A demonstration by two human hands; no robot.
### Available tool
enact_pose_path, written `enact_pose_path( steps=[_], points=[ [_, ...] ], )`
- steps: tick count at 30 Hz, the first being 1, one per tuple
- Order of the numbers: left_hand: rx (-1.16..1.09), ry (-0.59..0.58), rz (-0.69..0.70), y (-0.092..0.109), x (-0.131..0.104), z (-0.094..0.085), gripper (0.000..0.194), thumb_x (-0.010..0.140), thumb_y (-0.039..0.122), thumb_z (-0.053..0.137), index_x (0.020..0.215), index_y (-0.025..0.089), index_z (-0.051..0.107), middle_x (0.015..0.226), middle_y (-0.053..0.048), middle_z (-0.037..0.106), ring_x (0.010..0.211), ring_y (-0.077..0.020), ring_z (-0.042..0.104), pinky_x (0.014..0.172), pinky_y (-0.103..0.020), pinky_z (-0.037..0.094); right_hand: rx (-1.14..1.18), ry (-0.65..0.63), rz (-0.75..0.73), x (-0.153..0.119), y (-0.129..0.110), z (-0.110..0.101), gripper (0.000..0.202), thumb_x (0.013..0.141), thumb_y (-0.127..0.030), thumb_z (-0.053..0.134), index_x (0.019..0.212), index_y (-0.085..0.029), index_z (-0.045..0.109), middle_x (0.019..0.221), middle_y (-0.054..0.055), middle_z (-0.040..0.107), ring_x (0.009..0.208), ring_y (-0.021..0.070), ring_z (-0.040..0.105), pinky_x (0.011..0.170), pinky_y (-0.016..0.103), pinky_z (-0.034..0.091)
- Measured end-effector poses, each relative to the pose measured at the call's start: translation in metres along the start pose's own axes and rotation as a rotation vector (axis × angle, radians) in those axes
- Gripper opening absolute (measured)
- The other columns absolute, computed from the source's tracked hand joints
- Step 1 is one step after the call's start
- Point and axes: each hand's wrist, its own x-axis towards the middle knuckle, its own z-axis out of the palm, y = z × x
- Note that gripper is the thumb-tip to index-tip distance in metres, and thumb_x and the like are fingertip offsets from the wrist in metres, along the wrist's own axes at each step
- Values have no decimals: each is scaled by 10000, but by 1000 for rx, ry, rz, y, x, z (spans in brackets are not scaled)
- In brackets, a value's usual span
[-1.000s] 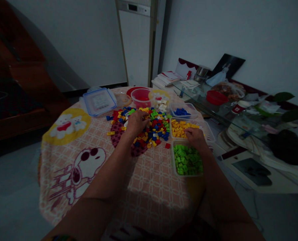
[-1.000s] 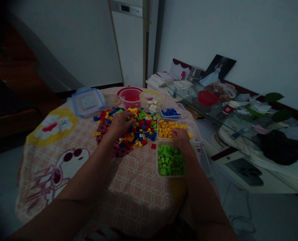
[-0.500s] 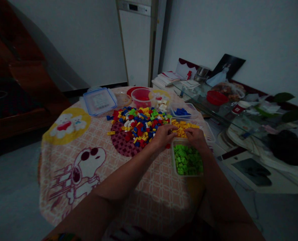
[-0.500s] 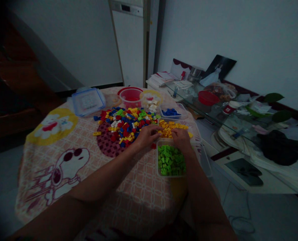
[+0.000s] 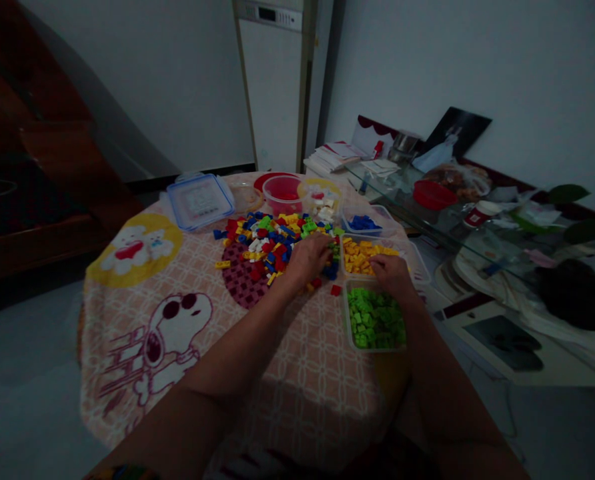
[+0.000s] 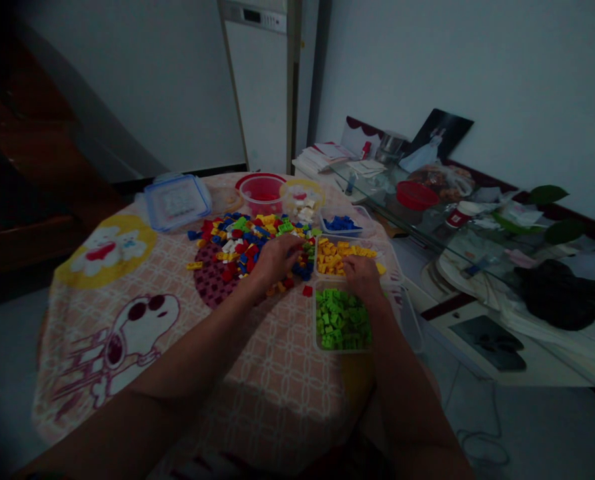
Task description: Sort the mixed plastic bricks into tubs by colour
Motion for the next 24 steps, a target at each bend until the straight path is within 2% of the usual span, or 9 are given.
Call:
enact_pose_path(
  steps=[2,5,8,11,15,18,21,24],
  points=[
    [146,2,-105,-9,1,-14,308,927,147,576,1171,177,761,1186,-127,740,1153,-272,677,1031,-400,539,-7,-1,3,0,0,0,287,910,-219,542,915,-208,828,972,92,819,935,245,723,879,341,518],
    [289,-58,-211,-21,2,-28,276,901,151,595,1095,189,788,1143,-129,738,1133,-293,671,990,-401,547,-12,-20,0,1,0,0,294,905,-218,537,916,-210,831,968,89,820,930,244,723,869,339,519],
    [331,-99,-239,-31,2,-32,287,855,137,630,1080,197,799,1152,-132,736,1141,-303,663,982,-398,548,-15,-28,12,2,-1,-1,293,902,-221,538,911,-218,831,959,79,819,929,238,722,868,332,517],
    [326,-71,-251,-36,1,-29,348,852,143,630,1158,204,786,1184,-135,735,1153,-304,662,990,-400,546,-15,-32,24,1,-2,-2,296,904,-224,534,902,-212,830,941,82,815,925,235,720,872,327,515],
    [264,5,-272,-37,2,-29,381,885,185,634,1245,175,758,1206,-134,745,1152,-292,677,1030,-393,528,8,-37,27,0,-4,-4,308,903,-225,528,934,-204,834,983,90,822,949,239,726,891,336,518],
    [161,73,-268,-32,4,-31,351,899,224,654,1224,155,769,1187,-126,761,1095,-272,698,1018,-383,529,29,-10,29,0,-3,-4,304,891,-226,535,935,-209,835,988,84,827,947,239,729,883,336,526],
    [2,110,-235,-23,5,-27,278,892,226,668,1130,170,803,1083,-86,788,956,-223,715,944,-342,546,40,21,17,0,-3,-3,282,875,-232,554,905,-218,834,945,76,827,917,243,725,854,336,531],
    [-175,96,-190,-11,4,-12,221,875,218,690,1051,171,815,966,-57,794,821,-179,703,831,-295,551,40,31,6,0,-2,-3,269,868,-235,560,867,-223,829,904,71,823,885,242,720,826,331,529]
  ],
)
